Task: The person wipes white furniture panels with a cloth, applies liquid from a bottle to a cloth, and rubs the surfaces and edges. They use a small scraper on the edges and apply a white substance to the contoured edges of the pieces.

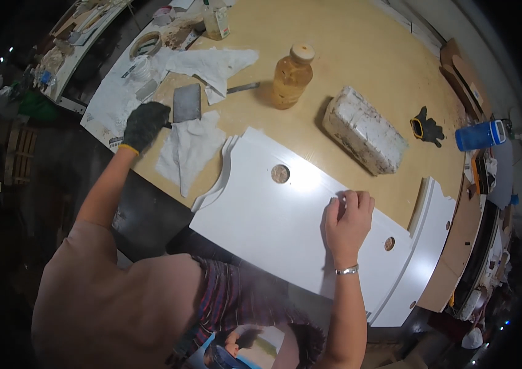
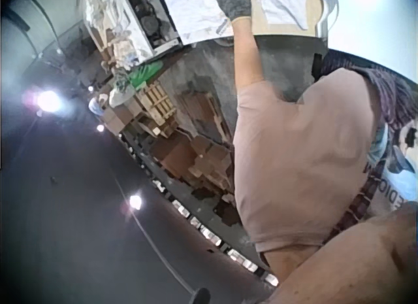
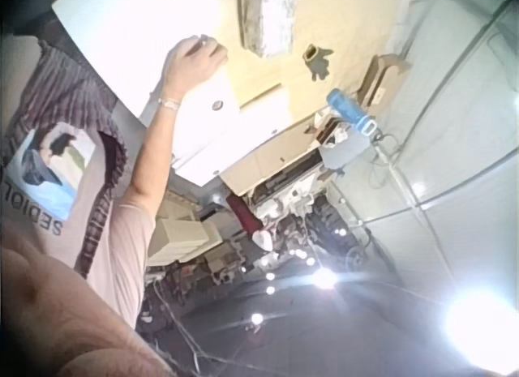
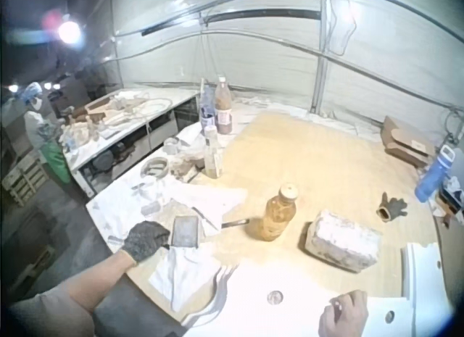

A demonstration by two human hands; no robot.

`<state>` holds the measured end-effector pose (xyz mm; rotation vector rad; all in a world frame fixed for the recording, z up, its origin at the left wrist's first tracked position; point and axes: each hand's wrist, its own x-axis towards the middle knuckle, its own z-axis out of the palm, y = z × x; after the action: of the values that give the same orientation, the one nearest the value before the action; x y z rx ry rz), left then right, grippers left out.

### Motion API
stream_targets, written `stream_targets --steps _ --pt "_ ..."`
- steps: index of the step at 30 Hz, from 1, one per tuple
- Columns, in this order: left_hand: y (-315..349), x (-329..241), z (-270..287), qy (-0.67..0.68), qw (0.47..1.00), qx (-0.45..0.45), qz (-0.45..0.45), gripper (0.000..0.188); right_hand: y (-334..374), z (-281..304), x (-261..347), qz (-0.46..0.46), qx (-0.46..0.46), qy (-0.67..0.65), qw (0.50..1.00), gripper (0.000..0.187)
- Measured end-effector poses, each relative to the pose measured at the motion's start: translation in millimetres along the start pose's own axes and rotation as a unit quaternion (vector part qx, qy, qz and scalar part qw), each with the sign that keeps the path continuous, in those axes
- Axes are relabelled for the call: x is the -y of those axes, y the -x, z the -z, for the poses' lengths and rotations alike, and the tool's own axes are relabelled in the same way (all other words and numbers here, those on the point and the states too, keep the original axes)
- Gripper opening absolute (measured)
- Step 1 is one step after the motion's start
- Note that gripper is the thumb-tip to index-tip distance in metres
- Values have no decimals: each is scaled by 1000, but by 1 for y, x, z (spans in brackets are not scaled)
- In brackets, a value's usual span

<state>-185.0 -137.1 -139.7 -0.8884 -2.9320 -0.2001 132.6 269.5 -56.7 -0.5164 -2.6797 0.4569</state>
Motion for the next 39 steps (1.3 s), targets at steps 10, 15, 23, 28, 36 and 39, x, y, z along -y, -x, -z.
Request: stream_targets --steps 10,15,23,28,36,39 --pt "150 2 7 -31 993 -105 -49 33 4 3 -5 -20 7 -6 1000 11" --pt "173 -7 21 -50 995 -79 -45 36 2 -2 1 -1 10 7 1000 11" --pt "175 3 13 -71 996 -34 42 17 4 -1 1 4 1 9 1000 11" --pt "120 -106 96 332 938 -87 49 19 -4 3 4 7 -8 -1 1000 11" --pt "56 -225 59 71 972 -168 -148 16 6 0 -12 18 -9 -19 1000 12" --pt "62 -247 58 150 977 -144 -54 15 8 4 -22 35 3 -64 997 13"
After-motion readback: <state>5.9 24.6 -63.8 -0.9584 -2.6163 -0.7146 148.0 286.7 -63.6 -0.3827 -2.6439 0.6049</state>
